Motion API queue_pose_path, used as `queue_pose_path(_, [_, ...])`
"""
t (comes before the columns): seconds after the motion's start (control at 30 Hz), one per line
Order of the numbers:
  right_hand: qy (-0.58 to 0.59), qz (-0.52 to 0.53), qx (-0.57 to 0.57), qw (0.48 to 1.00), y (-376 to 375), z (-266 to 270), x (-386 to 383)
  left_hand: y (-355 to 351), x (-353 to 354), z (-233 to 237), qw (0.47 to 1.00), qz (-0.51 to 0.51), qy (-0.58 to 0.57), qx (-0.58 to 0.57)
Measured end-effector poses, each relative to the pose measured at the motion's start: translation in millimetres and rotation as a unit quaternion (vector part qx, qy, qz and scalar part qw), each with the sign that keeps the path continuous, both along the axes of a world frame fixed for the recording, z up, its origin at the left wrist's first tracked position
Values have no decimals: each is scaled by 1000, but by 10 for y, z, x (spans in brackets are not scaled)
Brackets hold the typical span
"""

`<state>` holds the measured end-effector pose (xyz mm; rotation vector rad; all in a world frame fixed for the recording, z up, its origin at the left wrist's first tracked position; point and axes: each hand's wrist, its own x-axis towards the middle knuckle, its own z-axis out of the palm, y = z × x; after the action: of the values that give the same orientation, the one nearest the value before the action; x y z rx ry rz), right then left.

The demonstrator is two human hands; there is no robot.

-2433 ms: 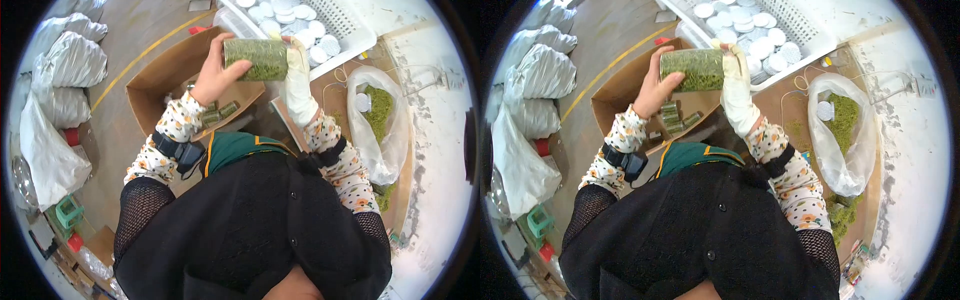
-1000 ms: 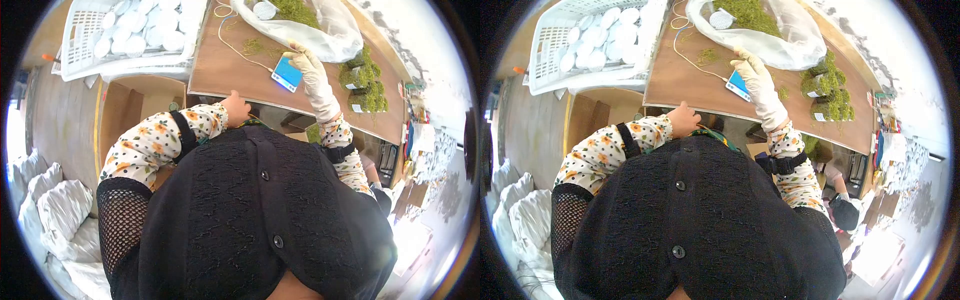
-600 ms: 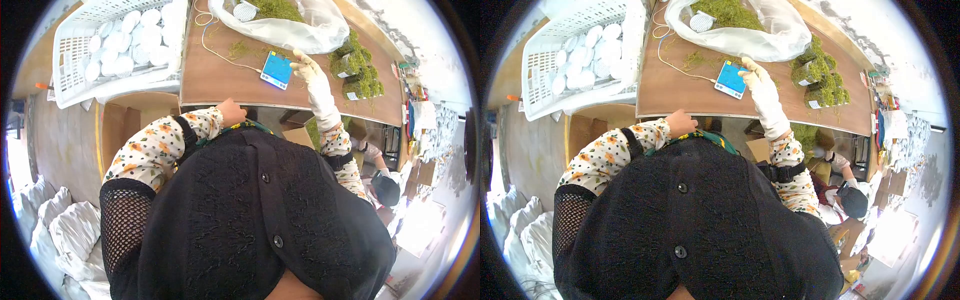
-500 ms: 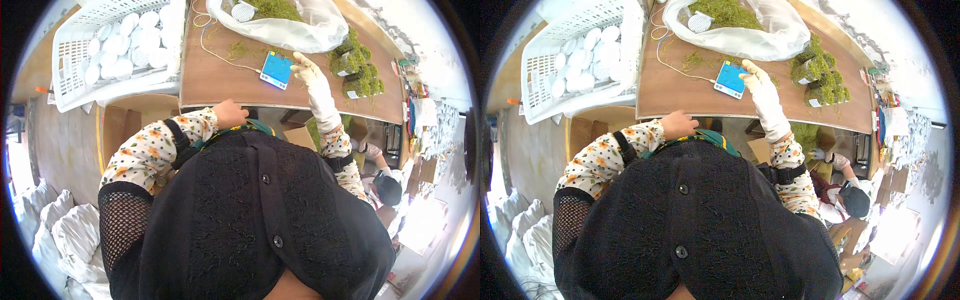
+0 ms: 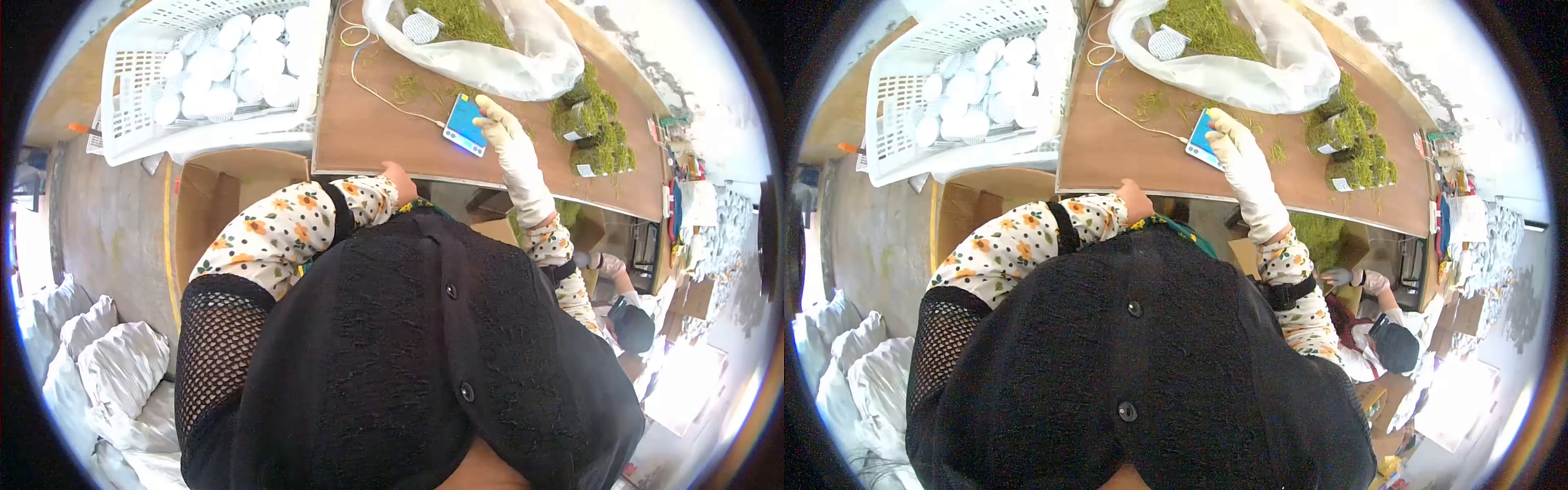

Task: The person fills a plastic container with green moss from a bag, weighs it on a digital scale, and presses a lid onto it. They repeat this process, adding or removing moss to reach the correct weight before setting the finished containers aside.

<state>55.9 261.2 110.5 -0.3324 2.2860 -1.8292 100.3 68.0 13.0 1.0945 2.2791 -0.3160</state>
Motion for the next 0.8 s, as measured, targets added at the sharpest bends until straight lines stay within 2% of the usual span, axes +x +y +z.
queue_pose_path(0.1, [9, -6, 6, 1000, 4, -68, -9, -18, 7, -15, 999, -17, 22, 20])
queue_pose_path(0.17, [2, -17, 0, 1000, -17, -45, 15, -82, -7, -24, 997, -41, 35, 61])
queue_pose_path(0.2, [1, -20, -1, 1000, -26, -31, 25, -160, 21, 21, 989, -47, 72, 123])
queue_pose_path(0.3, [12, -25, 7, 1000, -55, 20, 37, -273, -21, 129, 976, 11, -20, 216])
queue_pose_path(0.33, [15, -27, 13, 999, -64, 44, 58, -344, -23, 247, 972, -25, -42, 231])
queue_pose_path(0.4, [24, -26, 11, 999, -88, 96, 75, -518, -53, 442, 938, -32, -70, 339])
queue_pose_path(0.47, [35, -20, 21, 999, -51, 58, 61, -600, -56, 548, 895, -16, -84, 438])
queue_pose_path(0.57, [39, -14, 41, 998, -36, 38, 31, -603, 21, 605, 795, 153, -202, 551])
queue_pose_path(0.6, [34, -20, 35, 999, -58, 56, 48, -656, -6, 502, 767, 190, -175, 587])
queue_pose_path(0.63, [30, -20, 32, 999, -65, 51, 51, -702, -19, 476, 689, 279, -281, 607])
queue_pose_path(0.7, [21, -20, 27, 999, -66, 32, 60, -747, -23, 494, 482, 436, -468, 599])
queue_pose_path(0.73, [18, -17, 25, 999, -77, 36, 72, -749, -39, 531, 477, 464, -444, 600])
queue_pose_path(0.8, [13, -10, 20, 1000, -109, 51, 74, -786, -45, 533, 523, 431, -415, 607])
